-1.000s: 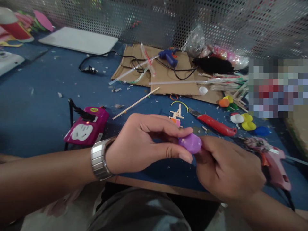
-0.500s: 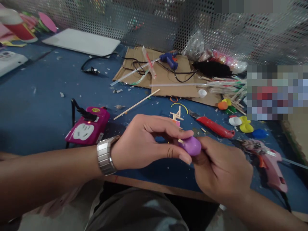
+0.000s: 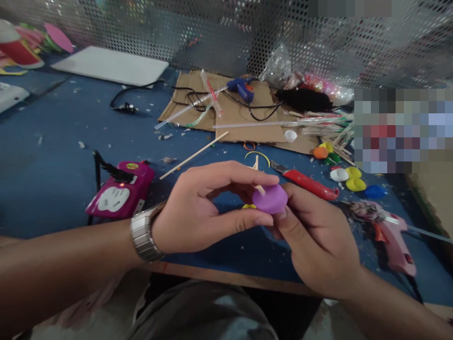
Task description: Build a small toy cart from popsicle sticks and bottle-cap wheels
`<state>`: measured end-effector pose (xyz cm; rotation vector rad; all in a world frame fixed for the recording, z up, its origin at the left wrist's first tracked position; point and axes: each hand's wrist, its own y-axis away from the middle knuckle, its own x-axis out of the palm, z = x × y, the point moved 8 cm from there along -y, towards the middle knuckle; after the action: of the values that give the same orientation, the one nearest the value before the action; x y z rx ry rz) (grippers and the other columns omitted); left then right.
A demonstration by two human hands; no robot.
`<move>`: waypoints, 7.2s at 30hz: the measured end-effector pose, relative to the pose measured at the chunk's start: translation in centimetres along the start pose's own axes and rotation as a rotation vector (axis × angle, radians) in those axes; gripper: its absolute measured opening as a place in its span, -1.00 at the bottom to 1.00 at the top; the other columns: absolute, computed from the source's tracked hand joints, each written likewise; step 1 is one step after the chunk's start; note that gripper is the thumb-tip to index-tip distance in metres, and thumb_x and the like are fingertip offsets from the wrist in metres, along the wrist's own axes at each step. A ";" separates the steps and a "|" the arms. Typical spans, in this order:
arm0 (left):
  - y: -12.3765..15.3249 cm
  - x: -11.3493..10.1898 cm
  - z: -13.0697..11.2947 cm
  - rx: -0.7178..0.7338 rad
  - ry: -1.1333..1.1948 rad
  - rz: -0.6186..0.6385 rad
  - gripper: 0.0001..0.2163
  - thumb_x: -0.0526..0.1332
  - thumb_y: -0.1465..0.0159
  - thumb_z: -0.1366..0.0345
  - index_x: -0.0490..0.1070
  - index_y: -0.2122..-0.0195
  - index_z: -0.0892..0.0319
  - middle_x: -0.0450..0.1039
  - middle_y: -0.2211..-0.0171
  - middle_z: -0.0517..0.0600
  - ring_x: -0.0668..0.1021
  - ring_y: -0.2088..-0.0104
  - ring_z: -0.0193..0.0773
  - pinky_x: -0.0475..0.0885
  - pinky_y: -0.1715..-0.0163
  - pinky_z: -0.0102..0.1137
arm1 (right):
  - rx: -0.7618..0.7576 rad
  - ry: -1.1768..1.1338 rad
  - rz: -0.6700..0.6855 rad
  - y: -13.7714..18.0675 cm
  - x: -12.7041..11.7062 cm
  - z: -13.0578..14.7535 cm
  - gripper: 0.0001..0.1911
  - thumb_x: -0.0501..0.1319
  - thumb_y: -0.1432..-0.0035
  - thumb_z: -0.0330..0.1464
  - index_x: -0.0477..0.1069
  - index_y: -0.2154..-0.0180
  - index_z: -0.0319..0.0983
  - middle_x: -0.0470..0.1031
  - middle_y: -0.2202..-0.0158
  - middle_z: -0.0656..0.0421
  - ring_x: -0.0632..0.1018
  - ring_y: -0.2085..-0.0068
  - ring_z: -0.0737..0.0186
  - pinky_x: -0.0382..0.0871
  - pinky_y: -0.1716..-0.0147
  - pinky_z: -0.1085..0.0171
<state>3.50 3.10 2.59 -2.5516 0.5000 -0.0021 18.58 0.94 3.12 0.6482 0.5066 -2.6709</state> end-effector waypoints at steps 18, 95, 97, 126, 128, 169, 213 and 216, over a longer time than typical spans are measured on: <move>0.0 -0.3 -0.3 0.053 -0.267 -0.052 -0.69 0.48 -0.22 0.48 0.68 0.01 0.11 0.64 0.12 0.06 0.68 0.17 -0.20 0.69 0.22 -0.32 | -0.110 0.094 -0.243 0.3 -1.6 -0.3 -0.89 0.36 -0.31 -0.48 0.53 0.17 -0.17 0.55 0.19 0.15 0.56 0.31 0.25 0.45 0.42 0.23; -0.2 -0.1 -0.5 0.071 -0.202 0.082 -0.79 0.56 -0.28 0.33 0.76 0.06 0.09 0.79 0.19 0.01 0.78 0.23 -0.25 0.69 0.16 -0.47 | -0.346 0.143 -0.115 0.2 -2.0 0.0 -0.79 0.42 -0.25 -0.43 0.57 0.06 -0.24 0.72 0.23 0.12 0.69 0.32 0.32 0.63 0.25 0.39; -0.1 0.0 -0.5 0.063 -0.205 0.088 -0.79 0.56 -0.28 0.33 0.75 0.06 0.08 0.79 0.20 0.00 0.77 0.24 -0.26 0.69 0.17 -0.47 | -0.364 0.130 -0.111 0.3 -1.9 -0.1 -0.80 0.41 -0.28 -0.40 0.57 0.06 -0.26 0.71 0.24 0.13 0.68 0.33 0.35 0.62 0.25 0.42; 0.4 -0.7 -2.1 0.216 -0.507 -0.045 -0.83 0.54 -0.29 0.40 0.62 0.17 0.08 0.77 0.12 0.00 0.78 0.13 -0.22 0.70 0.09 -0.36 | 0.248 -0.699 -0.012 0.9 2.5 -4.0 -0.54 0.51 -0.26 -0.45 0.41 -0.08 -0.04 0.56 0.38 0.38 0.63 0.48 0.45 0.59 0.46 0.49; 0.4 -0.8 -2.1 0.225 -0.493 -0.051 -0.83 0.56 -0.27 0.36 0.62 0.19 0.09 0.76 0.12 0.01 0.78 0.15 -0.23 0.70 0.10 -0.36 | 0.228 -0.697 -0.012 0.9 2.5 -3.9 -0.55 0.50 -0.27 -0.45 0.41 -0.08 -0.05 0.56 0.38 0.37 0.63 0.48 0.45 0.58 0.44 0.47; -0.2 -1.2 2.3 -0.304 -0.006 -0.087 -0.88 0.47 -0.38 0.25 0.64 0.23 0.18 0.73 0.21 0.07 0.73 0.29 -0.28 0.70 0.27 -0.51 | -0.083 -0.279 -0.196 -0.4 -1.5 -3.4 -0.92 0.35 -0.46 -0.32 0.60 0.07 -0.17 0.64 0.15 0.13 0.66 0.29 0.31 0.56 0.42 0.34; 0.9 1.6 3.8 -0.594 0.601 0.122 -0.77 0.54 -0.32 0.22 0.63 0.07 0.16 0.61 0.27 0.02 0.68 0.25 -0.27 0.66 0.18 -0.41 | -0.113 -0.362 -0.145 -1.2 -0.9 -4.2 -0.93 0.46 -0.35 -0.38 0.63 0.14 -0.16 0.55 0.16 0.16 0.59 0.21 0.32 0.54 0.28 0.31; 0.8 1.7 3.9 -0.606 0.642 0.108 -0.75 0.51 -0.36 0.22 0.64 0.01 0.17 0.62 0.21 0.01 0.70 0.22 -0.31 0.65 0.14 -0.47 | -0.094 -0.388 -0.136 -1.2 -0.7 -4.3 -0.95 0.43 -0.37 -0.38 0.61 0.15 -0.18 0.54 0.18 0.18 0.58 0.23 0.33 0.52 0.30 0.32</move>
<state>5.15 3.83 -1.35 -3.0826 1.0030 -0.7564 20.24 3.91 0.17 0.0628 0.5768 -2.7804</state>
